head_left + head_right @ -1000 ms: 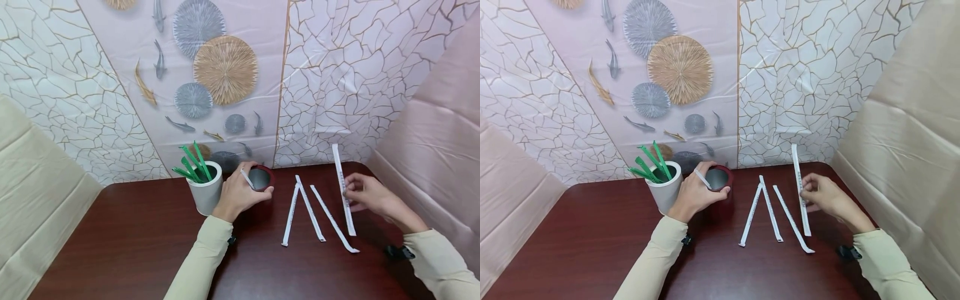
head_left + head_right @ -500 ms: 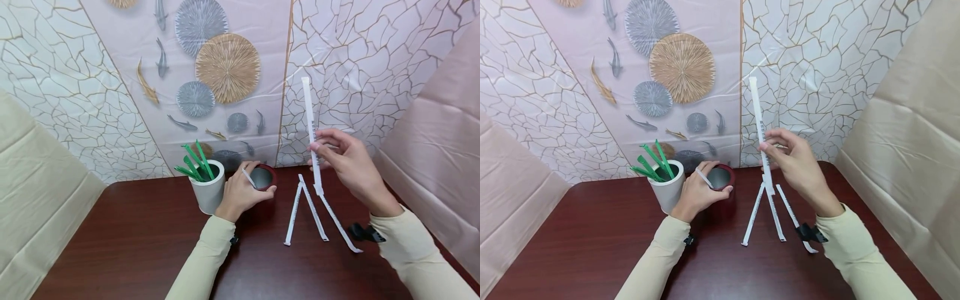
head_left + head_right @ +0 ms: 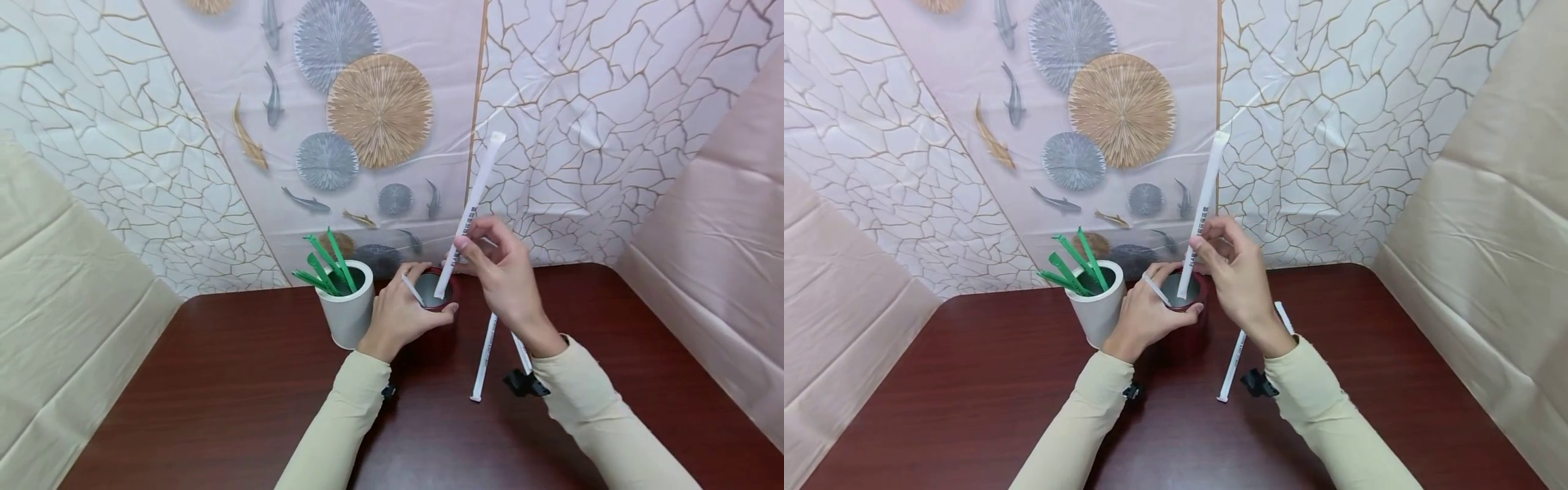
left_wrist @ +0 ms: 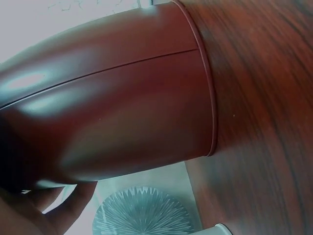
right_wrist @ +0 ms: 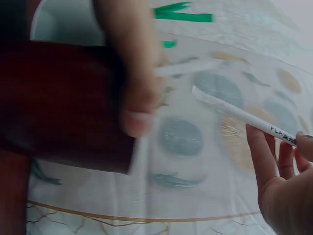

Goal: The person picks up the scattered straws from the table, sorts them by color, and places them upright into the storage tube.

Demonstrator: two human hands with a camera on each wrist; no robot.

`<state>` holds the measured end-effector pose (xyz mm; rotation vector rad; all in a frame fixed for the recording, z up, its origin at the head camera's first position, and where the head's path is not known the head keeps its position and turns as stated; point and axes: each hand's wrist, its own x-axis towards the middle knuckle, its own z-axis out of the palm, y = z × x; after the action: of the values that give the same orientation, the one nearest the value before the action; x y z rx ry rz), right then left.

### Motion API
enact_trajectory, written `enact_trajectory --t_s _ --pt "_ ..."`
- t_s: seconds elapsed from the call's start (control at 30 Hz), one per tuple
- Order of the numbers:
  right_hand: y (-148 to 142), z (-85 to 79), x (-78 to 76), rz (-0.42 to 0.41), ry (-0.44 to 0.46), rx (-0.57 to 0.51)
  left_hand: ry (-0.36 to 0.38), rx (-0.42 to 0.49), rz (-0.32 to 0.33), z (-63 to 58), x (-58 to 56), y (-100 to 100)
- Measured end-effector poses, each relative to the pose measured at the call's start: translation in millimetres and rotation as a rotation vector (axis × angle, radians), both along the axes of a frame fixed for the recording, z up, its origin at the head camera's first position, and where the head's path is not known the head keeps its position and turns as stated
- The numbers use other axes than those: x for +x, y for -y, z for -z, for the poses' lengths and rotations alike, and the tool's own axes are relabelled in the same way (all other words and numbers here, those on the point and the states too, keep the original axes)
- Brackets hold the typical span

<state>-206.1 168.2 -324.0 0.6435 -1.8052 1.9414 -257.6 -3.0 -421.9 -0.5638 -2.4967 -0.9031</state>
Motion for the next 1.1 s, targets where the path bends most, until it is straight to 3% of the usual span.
enact_trajectory --t_s 0.27,0.67,0.87,1.1 --pt "11.3 31.4 -10.9 0.047 -0.020 0.204 -0.016 -0.012 -0.005 0.7 -0.4 0.0" --pt "-4.2 68.3 -14.0 0.230 -0.022 0.557 -0.018 0.005 0.005 2.2 -1.9 0.2" --pt "-15.5 77.6 -13.5 0.249 -0.051 0.628 0.023 0.004 -0.009 0.5 -0.7 0.1" --pt "-15.2 74.5 -14.9 0.229 -0.110 0.695 0.026 0.011 -0.009 0.9 -1.3 -0.8"
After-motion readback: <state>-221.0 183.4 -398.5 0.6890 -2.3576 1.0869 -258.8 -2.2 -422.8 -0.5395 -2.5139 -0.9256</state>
